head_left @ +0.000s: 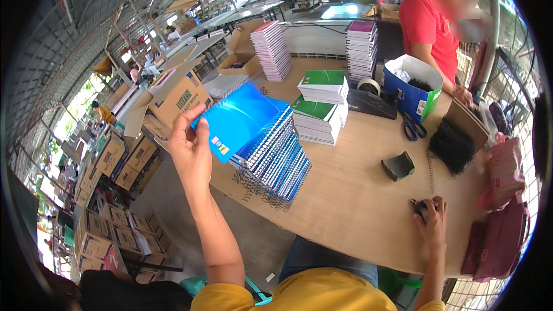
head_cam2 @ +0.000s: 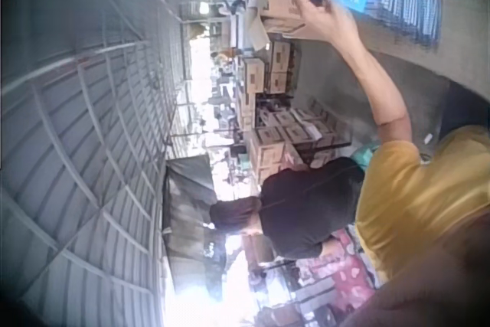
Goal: The person uses wire-cutting pliers to trim excess metal wire from the ends of spiral-bound notebooks, handling a stack of blue and green notebooks and placing the cut wire pieces into a small container.
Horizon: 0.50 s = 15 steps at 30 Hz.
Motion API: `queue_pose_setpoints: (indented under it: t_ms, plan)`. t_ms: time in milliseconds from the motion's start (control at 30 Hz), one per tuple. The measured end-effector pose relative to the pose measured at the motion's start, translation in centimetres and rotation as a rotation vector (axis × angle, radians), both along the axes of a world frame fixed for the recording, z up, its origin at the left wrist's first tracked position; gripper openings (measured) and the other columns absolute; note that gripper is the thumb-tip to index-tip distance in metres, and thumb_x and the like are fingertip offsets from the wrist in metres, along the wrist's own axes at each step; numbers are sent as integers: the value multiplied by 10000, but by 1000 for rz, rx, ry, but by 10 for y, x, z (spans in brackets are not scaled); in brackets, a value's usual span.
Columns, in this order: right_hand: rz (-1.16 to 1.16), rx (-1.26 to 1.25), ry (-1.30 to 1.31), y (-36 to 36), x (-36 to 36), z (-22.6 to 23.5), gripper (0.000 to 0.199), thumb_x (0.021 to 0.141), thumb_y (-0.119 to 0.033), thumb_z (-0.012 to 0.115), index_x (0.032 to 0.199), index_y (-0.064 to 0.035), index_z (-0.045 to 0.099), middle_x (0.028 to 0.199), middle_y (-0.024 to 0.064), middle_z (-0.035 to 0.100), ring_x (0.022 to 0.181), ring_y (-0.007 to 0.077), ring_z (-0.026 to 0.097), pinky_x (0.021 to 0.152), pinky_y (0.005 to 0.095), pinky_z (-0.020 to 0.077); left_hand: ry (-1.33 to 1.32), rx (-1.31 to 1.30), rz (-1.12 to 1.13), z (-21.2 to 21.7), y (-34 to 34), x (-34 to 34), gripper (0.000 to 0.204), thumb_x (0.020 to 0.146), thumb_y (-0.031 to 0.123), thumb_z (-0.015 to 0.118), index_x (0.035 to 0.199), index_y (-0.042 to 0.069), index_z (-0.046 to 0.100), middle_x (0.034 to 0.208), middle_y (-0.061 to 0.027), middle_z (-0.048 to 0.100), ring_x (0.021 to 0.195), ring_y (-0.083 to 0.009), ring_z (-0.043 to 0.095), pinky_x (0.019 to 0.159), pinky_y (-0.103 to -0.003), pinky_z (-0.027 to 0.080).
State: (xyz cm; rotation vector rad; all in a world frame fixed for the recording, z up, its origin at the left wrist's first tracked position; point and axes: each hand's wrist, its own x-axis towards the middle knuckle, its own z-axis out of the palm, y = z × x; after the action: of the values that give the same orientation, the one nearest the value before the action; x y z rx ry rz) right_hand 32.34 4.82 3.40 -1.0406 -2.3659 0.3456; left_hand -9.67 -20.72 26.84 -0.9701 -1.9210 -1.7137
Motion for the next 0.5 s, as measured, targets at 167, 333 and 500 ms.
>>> queue_pose_setpoints:
  t_ms: [167,333,500]
  plan:
    - [-121,102,-129,2,-3,24,582,658,-74,804,1210,-58,620,1313,213,496,1214,426,463,1004,504,415,-27,-311,56,-13,-3,-8,230,911,131,668,1112,21,682,1088,-98,614,984,-159,539,880,-304,454]
    - [346,-111,340,-38,-95,117,513,789,-227,747,1250,-41,621,1327,215,521,1254,394,492,1034,496,411,-185,-183,-196,-24,-10,-40,599,1032,514,382,1351,32,539,1442,-114,472,1301,-228,457,1013,-326,431]
    - [616,-130,842,-82,-258,147,625,945,-373,538,1478,-87,380,1519,229,280,1409,413,275,1131,508,262,-705,0,-1149,-45,26,-101,847,953,722,196,1550,124,258,1506,-151,408,1376,-307,384,1136,-413,321]
